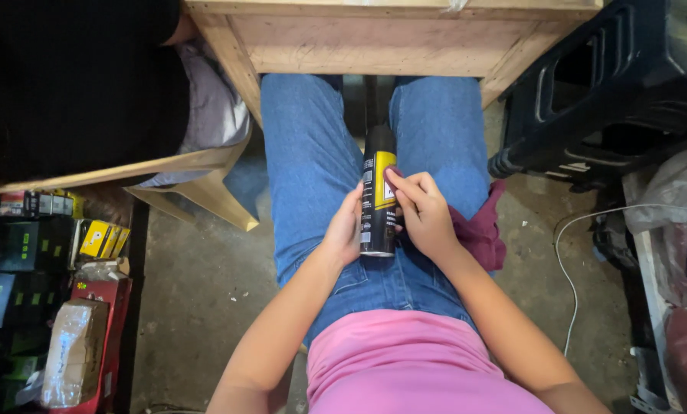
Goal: Wiping down a spray can with a cloth and inspecting the label.
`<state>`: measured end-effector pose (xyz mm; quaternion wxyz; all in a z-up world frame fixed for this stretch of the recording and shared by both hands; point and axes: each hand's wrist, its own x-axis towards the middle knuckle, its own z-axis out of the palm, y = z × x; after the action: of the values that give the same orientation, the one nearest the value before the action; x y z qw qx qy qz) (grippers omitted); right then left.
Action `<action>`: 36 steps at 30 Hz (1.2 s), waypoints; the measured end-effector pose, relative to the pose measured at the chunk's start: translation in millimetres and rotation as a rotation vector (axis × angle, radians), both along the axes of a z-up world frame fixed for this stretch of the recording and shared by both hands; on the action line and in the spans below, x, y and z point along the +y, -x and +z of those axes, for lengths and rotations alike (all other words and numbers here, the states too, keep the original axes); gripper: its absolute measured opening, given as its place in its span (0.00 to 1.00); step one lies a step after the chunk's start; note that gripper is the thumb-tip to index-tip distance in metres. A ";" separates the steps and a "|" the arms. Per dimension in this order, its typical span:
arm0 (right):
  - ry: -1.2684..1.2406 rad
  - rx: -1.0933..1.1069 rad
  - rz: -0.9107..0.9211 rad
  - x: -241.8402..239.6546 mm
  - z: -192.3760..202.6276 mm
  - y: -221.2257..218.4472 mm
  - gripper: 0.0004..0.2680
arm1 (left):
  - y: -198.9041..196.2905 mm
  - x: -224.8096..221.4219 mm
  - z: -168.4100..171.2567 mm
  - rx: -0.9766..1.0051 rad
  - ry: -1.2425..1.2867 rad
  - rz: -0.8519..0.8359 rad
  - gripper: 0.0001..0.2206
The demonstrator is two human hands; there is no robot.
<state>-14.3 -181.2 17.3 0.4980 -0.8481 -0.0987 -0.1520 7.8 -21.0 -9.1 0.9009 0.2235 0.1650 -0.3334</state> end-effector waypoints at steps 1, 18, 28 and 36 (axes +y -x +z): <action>-0.029 -0.004 0.007 0.2 0.0 -1.5 0.13 | -1.0 -0.1 -5.8 0.018 0.004 -0.011 0.25; -0.076 -0.119 0.076 -6.0 8.3 9.4 0.13 | 7.9 1.5 6.7 -0.062 -0.102 -0.055 0.24; 0.089 -0.101 0.090 1.1 6.8 4.5 0.14 | -5.6 1.9 -6.5 -0.007 -0.081 0.003 0.29; 0.113 0.010 0.144 -5.9 19.9 9.8 0.14 | -0.1 -2.0 -8.2 -0.060 -0.133 0.004 0.33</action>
<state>-24.1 -187.1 37.2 0.4594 -0.8663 -0.1652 -0.1060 8.0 -23.1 -17.3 0.8893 0.2925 0.1603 -0.3128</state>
